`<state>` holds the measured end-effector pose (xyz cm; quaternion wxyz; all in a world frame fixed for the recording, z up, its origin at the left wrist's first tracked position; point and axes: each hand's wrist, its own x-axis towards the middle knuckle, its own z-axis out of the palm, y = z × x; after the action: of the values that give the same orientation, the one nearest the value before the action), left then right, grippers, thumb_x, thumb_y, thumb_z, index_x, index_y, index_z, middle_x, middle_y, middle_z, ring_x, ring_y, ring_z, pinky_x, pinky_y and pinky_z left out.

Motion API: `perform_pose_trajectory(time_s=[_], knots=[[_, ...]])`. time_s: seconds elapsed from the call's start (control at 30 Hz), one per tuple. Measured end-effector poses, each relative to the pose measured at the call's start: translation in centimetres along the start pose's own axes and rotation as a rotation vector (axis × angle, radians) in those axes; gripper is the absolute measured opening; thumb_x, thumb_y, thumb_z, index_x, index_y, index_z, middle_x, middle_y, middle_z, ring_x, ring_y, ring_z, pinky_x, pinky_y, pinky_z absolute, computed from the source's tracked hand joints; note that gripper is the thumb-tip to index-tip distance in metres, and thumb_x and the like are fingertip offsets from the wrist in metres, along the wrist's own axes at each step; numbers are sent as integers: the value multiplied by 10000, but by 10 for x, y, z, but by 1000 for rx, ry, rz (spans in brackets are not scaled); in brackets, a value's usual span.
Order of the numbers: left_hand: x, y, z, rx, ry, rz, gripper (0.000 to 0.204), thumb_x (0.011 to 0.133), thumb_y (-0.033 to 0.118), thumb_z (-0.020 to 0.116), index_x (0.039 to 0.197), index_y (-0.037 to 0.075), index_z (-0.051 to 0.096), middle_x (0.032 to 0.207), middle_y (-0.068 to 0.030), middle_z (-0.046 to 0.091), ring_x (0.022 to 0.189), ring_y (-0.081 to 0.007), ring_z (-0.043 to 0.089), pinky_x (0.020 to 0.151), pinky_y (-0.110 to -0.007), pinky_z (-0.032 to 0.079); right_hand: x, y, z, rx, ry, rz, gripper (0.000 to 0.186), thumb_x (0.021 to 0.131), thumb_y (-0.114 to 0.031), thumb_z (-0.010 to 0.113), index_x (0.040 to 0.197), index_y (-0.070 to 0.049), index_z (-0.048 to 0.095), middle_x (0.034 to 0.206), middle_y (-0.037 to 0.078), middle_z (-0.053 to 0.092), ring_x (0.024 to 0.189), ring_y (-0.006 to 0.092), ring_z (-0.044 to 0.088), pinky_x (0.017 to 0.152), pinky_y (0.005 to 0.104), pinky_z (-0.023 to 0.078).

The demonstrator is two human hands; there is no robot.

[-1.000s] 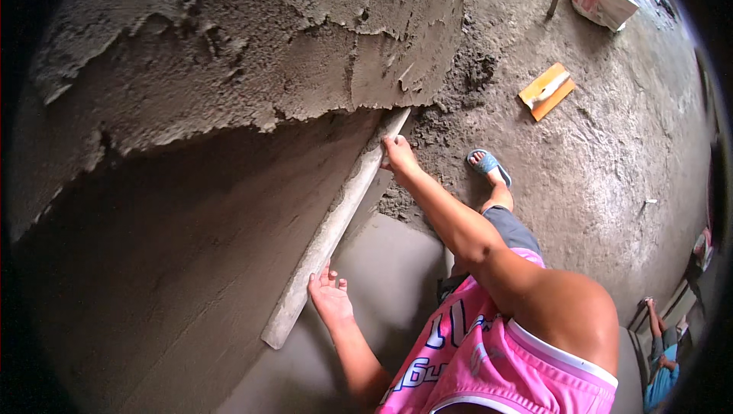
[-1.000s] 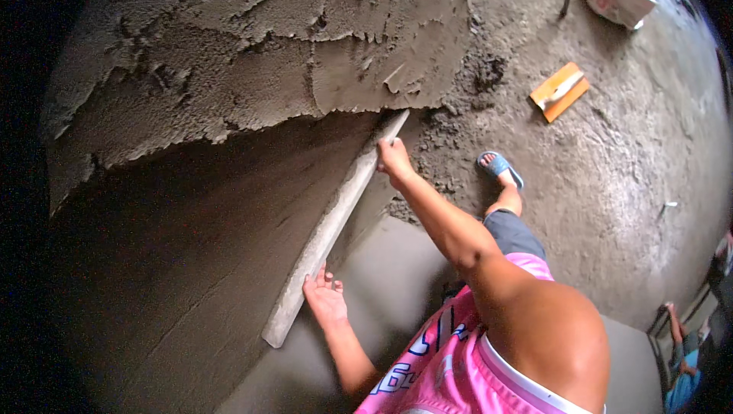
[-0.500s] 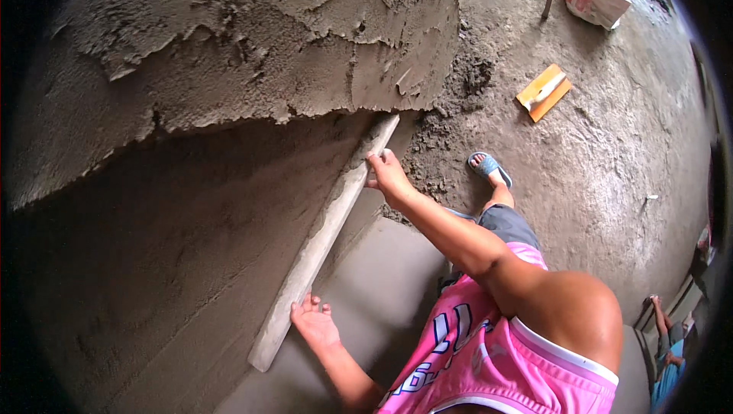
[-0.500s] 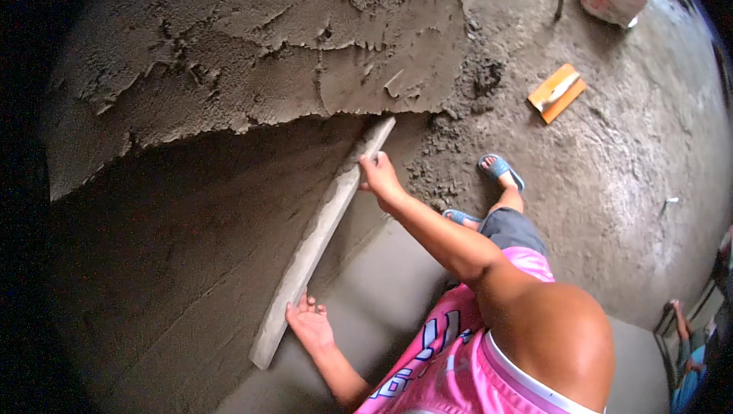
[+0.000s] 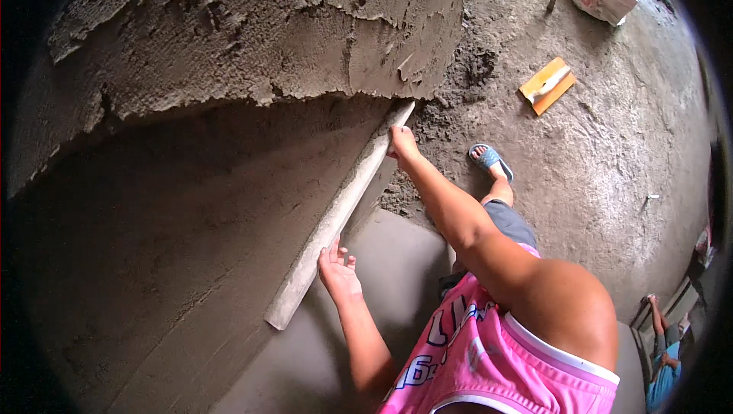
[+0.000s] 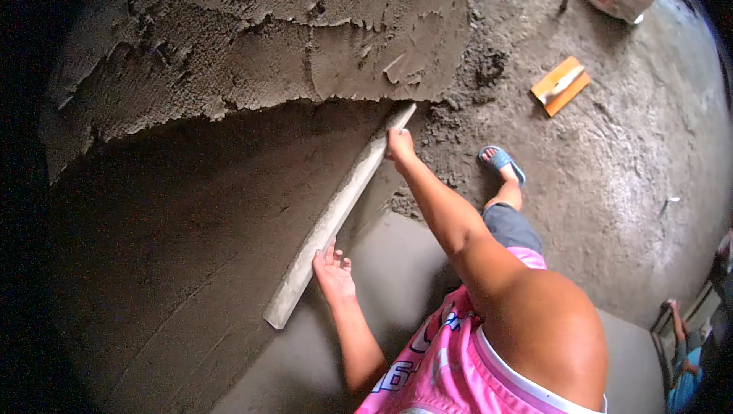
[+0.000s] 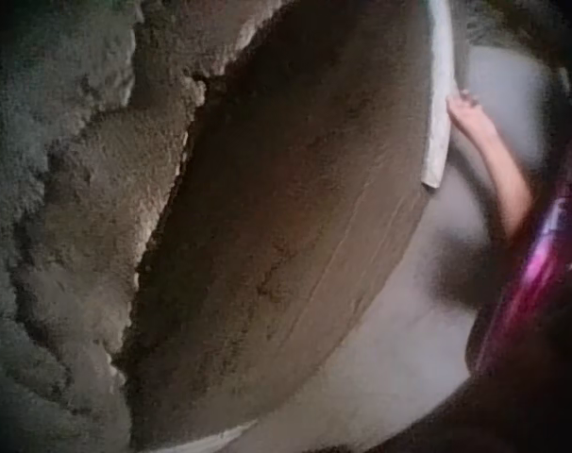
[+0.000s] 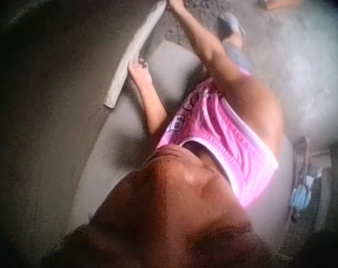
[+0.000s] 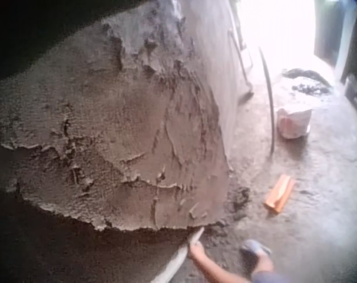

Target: The person smooths a wet concrete mixture onto a wall using a long wooden screed board, repeatedly sliding it across the surface to level the plaster.

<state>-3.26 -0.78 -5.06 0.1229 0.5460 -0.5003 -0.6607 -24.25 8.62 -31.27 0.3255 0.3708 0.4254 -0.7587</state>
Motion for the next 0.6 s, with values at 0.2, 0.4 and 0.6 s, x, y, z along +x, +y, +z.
perform_pose_trajectory(time_s=[0.2, 0.4, 0.6], knots=[[-11, 10, -22, -41, 34, -9, 392, 848, 423, 544, 1114, 137, 512, 1139, -41, 589, 847, -112, 478, 732, -291, 374, -40, -29, 11, -124, -41, -39, 346, 930, -334, 500, 1155, -75, 457, 1066, 75, 549, 908, 199, 550, 647, 387, 514], [-31, 49, -33, -23, 18, 70, 416, 832, 423, 557, 1108, 114, 519, 1153, -63, 583, 820, -112, 469, 715, -288, 364, -76, -34, 28, -85, -82, -37, 359, 934, -336, 497, 1167, -66, 453, 1132, 67, 530, 994, 194, 515, 681, 383, 509], [-46, 72, -50, -44, 76, 99, 431, 830, 422, 557, 1123, 110, 513, 1139, -64, 582, 814, -114, 471, 703, -283, 367, -124, -51, 50, -58, -66, -88, 364, 932, -315, 504, 1174, -54, 431, 1118, 76, 524, 961, 200, 525, 681, 384, 507]])
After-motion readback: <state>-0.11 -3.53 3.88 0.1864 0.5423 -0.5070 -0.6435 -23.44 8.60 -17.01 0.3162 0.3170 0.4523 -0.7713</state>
